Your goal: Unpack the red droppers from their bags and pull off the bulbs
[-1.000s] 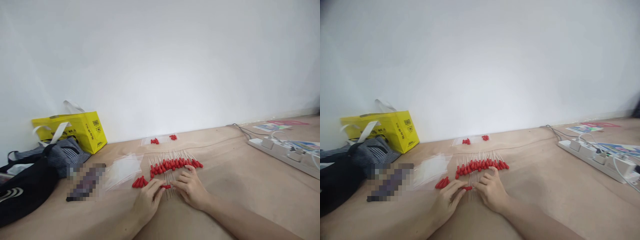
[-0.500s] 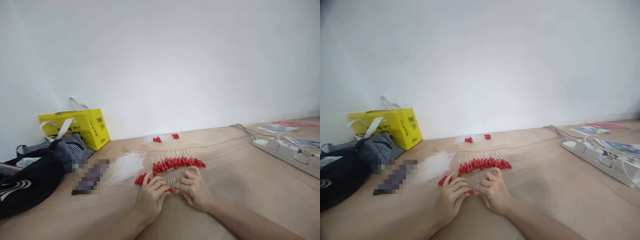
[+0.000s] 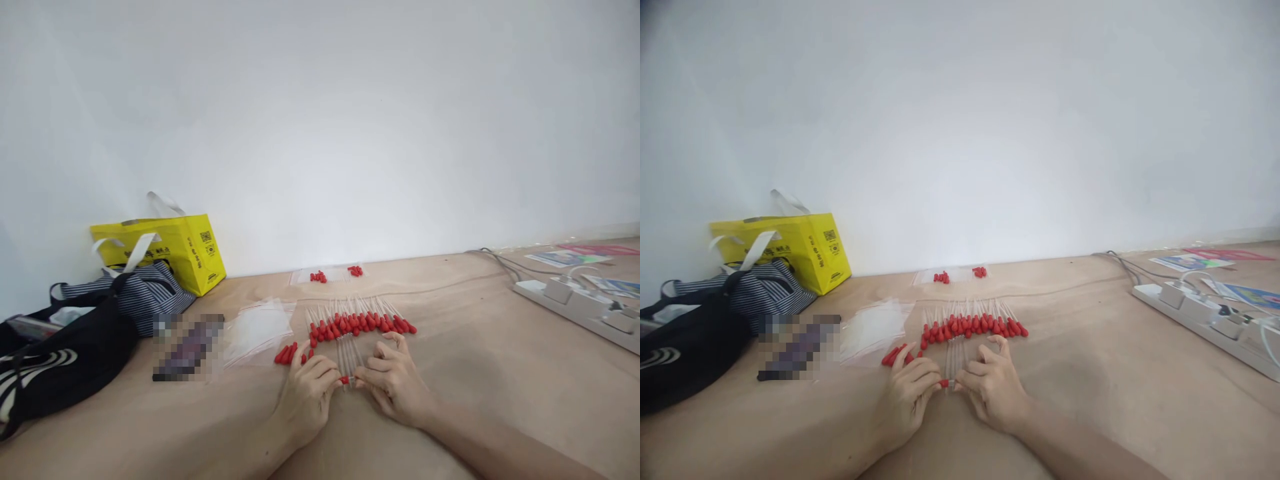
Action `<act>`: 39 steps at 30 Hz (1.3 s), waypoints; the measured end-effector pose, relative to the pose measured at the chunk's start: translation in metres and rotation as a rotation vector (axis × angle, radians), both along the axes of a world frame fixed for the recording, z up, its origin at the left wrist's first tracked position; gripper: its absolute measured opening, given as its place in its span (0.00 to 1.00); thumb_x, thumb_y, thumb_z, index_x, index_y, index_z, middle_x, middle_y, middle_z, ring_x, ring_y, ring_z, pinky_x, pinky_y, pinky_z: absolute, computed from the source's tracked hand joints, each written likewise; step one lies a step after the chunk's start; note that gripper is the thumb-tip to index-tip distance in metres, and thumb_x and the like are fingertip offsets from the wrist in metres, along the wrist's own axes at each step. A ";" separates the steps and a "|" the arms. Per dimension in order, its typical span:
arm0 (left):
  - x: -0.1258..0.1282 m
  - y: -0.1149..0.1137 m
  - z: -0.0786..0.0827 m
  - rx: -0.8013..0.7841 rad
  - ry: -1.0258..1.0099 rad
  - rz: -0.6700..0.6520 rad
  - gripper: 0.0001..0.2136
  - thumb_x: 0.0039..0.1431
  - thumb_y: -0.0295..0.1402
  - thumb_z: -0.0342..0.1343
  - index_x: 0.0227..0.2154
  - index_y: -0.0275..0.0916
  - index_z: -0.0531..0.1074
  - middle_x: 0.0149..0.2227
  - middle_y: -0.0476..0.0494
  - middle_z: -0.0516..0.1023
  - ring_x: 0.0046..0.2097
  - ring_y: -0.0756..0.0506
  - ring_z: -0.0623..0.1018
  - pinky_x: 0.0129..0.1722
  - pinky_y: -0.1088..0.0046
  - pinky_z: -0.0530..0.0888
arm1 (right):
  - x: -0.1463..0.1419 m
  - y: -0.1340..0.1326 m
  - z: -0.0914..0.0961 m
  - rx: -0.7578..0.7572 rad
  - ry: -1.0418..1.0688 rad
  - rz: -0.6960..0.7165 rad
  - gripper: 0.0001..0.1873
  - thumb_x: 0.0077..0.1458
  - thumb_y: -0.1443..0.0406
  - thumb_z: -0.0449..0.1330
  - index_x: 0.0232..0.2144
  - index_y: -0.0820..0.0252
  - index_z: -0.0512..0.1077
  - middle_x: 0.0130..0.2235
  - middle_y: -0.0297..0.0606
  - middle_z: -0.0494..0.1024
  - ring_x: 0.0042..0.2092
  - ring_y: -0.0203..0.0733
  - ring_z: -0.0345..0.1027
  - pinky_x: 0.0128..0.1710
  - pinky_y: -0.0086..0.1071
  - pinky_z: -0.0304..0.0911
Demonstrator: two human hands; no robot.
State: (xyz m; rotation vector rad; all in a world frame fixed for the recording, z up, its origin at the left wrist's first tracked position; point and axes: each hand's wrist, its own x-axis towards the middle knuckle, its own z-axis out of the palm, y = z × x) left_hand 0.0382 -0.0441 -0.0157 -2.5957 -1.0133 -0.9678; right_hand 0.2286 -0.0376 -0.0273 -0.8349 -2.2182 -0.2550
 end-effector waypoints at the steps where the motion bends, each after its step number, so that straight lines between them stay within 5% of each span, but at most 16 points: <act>1: 0.000 0.001 -0.001 -0.002 -0.004 -0.001 0.10 0.55 0.24 0.44 0.24 0.40 0.68 0.27 0.52 0.74 0.32 0.50 0.72 0.55 0.56 0.51 | 0.000 -0.001 0.002 -0.012 -0.015 -0.007 0.09 0.54 0.66 0.51 0.25 0.55 0.70 0.18 0.29 0.66 0.29 0.35 0.54 0.43 0.41 0.43; 11: -0.023 0.007 0.003 -0.078 -0.167 0.080 0.10 0.58 0.29 0.43 0.34 0.39 0.70 0.32 0.45 0.71 0.35 0.49 0.72 0.35 0.73 0.70 | 0.020 0.014 -0.011 -0.256 0.169 -0.167 0.13 0.57 0.68 0.46 0.37 0.57 0.70 0.26 0.35 0.69 0.29 0.37 0.60 0.35 0.36 0.53; 19: -0.056 0.037 0.011 -0.223 -0.383 0.404 0.15 0.54 0.32 0.44 0.44 0.35 0.65 0.32 0.45 0.69 0.31 0.49 0.73 0.32 0.72 0.73 | 0.011 0.026 -0.021 -0.339 0.295 -0.140 0.12 0.53 0.73 0.45 0.32 0.61 0.66 0.30 0.38 0.67 0.31 0.39 0.63 0.31 0.32 0.60; 23: -0.063 0.044 0.010 -0.279 -0.325 0.514 0.15 0.50 0.35 0.48 0.41 0.37 0.65 0.29 0.47 0.74 0.32 0.47 0.73 0.34 0.69 0.71 | 0.003 0.028 -0.023 -0.319 0.343 -0.139 0.09 0.51 0.74 0.46 0.25 0.60 0.61 0.28 0.36 0.66 0.29 0.37 0.62 0.29 0.31 0.60; 30: -0.061 0.044 0.011 -0.357 -0.293 0.547 0.14 0.50 0.39 0.50 0.38 0.39 0.68 0.30 0.48 0.77 0.35 0.44 0.73 0.36 0.68 0.70 | -0.003 0.021 -0.015 -0.378 0.310 -0.096 0.07 0.54 0.70 0.48 0.28 0.60 0.64 0.30 0.38 0.67 0.31 0.38 0.64 0.32 0.32 0.60; 39: -0.044 0.057 0.036 -0.404 -0.048 0.594 0.08 0.51 0.38 0.49 0.30 0.41 0.69 0.36 0.47 0.76 0.43 0.42 0.71 0.42 0.65 0.63 | -0.002 0.017 -0.007 -0.456 0.299 -0.052 0.12 0.59 0.64 0.44 0.30 0.60 0.66 0.30 0.38 0.70 0.33 0.39 0.65 0.32 0.32 0.59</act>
